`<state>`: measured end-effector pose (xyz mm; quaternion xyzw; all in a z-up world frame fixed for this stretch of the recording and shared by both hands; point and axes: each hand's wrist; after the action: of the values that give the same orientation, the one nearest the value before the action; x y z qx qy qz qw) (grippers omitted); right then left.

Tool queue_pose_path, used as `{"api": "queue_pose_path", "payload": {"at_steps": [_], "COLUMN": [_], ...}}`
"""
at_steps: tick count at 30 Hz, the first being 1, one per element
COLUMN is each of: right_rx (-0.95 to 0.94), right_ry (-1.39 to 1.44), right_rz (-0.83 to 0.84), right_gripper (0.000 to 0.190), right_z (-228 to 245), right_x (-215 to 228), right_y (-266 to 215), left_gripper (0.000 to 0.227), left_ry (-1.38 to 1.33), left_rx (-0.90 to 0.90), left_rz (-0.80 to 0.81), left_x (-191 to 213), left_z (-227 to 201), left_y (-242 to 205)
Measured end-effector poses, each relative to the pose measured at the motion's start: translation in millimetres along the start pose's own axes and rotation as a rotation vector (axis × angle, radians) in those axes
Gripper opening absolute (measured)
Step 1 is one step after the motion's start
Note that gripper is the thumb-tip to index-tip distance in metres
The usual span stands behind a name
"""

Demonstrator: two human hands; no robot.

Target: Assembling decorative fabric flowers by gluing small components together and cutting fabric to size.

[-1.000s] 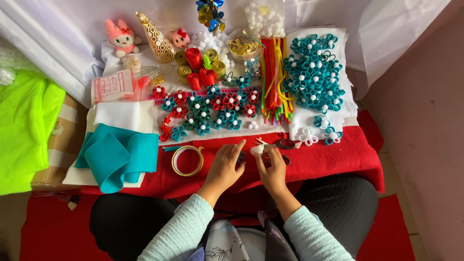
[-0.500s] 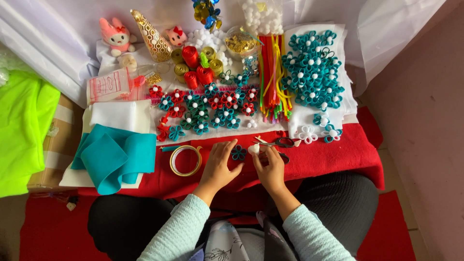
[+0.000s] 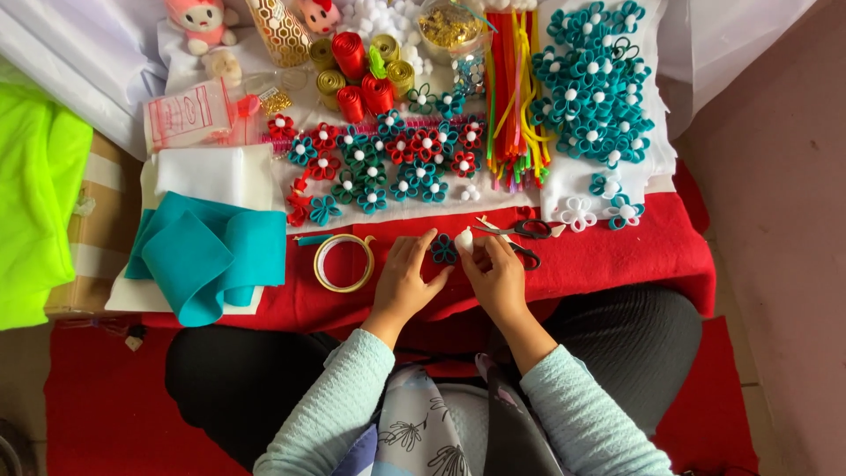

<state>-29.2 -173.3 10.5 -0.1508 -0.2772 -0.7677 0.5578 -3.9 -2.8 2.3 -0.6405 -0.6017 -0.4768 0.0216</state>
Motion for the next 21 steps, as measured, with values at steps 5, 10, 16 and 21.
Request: {"api": "queue_pose_path", "payload": {"at_steps": [5, 10, 16, 21], "right_rx": [0.035, 0.047, 0.085, 0.011], "right_ry": [0.037, 0.050, 0.038, 0.205], "right_rz": [-0.043, -0.072, -0.057, -0.096], "right_gripper": [0.016, 0.017, 0.015, 0.016], "right_z": [0.2, 1.2, -2.1, -10.6], "right_x": [1.5, 5.4, 9.7, 10.6], "right_y": [-0.9, -4.6, -7.5, -8.9], "left_gripper": [0.070, 0.075, 0.079, 0.072], "left_ry": [-0.008, -0.027, -0.099, -0.132], "left_rx": [-0.007, 0.030, 0.086, 0.170], "left_rz": [-0.016, 0.011, 0.016, 0.117], "left_x": [0.4, 3.0, 3.1, 0.7], "left_z": [2.2, 0.3, 0.6, 6.2], "left_y": [0.9, 2.1, 2.0, -9.0]}}
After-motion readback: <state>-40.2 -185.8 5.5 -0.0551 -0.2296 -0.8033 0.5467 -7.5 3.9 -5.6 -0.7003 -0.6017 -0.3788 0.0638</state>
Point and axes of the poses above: each hand's wrist, its own y-axis towards the middle knuckle, its own x-axis out of the back of the hand, z = x × y, and after that the axes turned 4 degrees about x, right-handed
